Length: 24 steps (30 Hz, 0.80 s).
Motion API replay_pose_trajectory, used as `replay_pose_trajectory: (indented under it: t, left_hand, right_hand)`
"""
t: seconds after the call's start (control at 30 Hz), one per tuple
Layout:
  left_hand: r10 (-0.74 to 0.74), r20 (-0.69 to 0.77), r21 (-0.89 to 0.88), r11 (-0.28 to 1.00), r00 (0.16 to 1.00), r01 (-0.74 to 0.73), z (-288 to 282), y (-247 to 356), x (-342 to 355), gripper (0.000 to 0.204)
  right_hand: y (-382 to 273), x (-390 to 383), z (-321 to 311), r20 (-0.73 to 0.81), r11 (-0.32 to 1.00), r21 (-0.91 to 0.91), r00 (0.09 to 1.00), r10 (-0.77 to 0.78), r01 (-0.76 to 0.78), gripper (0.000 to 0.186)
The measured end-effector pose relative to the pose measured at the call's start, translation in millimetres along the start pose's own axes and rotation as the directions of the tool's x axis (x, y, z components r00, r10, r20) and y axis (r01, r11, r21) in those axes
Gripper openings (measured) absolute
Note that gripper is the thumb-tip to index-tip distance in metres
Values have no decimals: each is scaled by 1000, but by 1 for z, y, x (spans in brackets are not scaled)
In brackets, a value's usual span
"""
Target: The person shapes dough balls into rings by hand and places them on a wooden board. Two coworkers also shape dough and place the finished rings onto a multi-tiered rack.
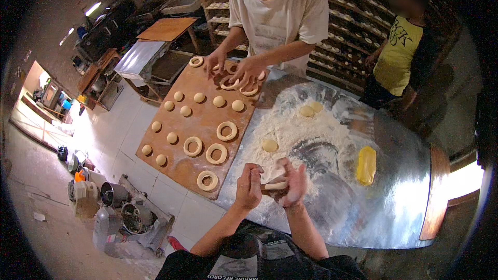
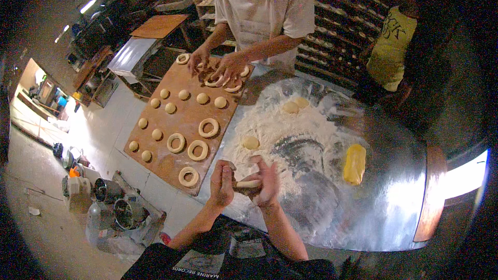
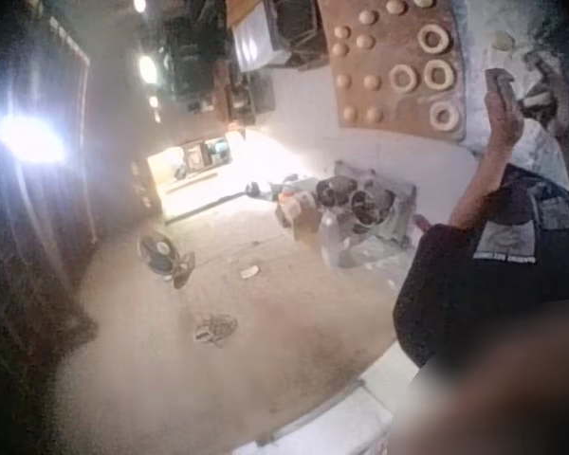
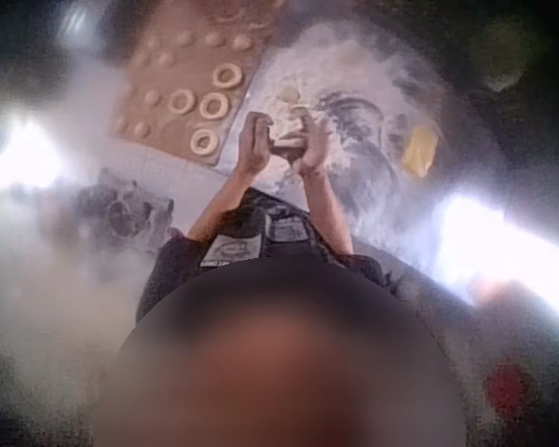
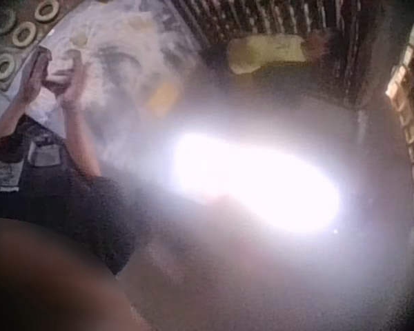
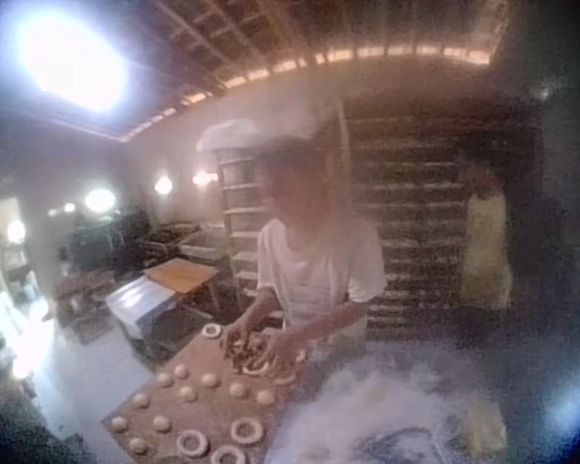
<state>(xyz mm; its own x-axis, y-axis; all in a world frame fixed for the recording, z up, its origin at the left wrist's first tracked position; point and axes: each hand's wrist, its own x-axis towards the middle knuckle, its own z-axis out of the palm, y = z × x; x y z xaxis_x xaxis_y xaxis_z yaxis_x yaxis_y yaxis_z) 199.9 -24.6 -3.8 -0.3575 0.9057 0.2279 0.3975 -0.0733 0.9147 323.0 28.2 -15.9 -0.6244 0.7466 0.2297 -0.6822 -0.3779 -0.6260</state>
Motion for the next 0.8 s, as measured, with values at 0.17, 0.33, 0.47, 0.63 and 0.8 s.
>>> replay_pose_trajectory:
  t: [0.17, 0.33, 0.47, 0.63, 0.8]
  left_hand:
    - [93, 8, 28, 995, 996, -93, -22, -5, 8, 23]
    - [91, -39, 145, 986, 995, -84, -58, -15, 12, 19]
    - [39, -25, 78, 996, 999, -37, -87, -32, 19, 22]
    - [181, -50, 144, 975, 982, -172, -118, -49, 24, 24]
    - [95, 40, 155, 983, 995, -100, -157, -64, 31, 23]
  right_hand:
    - [26, 17, 11, -117, 509, -849, 990, 78, -140, 72]
    - [46, 37, 30, -152, 972, -223, 987, 44, -78, 56]
    - [68, 56, 50, -211, 955, -292, 978, -4, -59, 59]
    - [89, 73, 63, 21, 696, -718, 999, 45, -16, 69]
    - [122, 89, 72, -213, 736, -657, 977, 29, -166, 54]
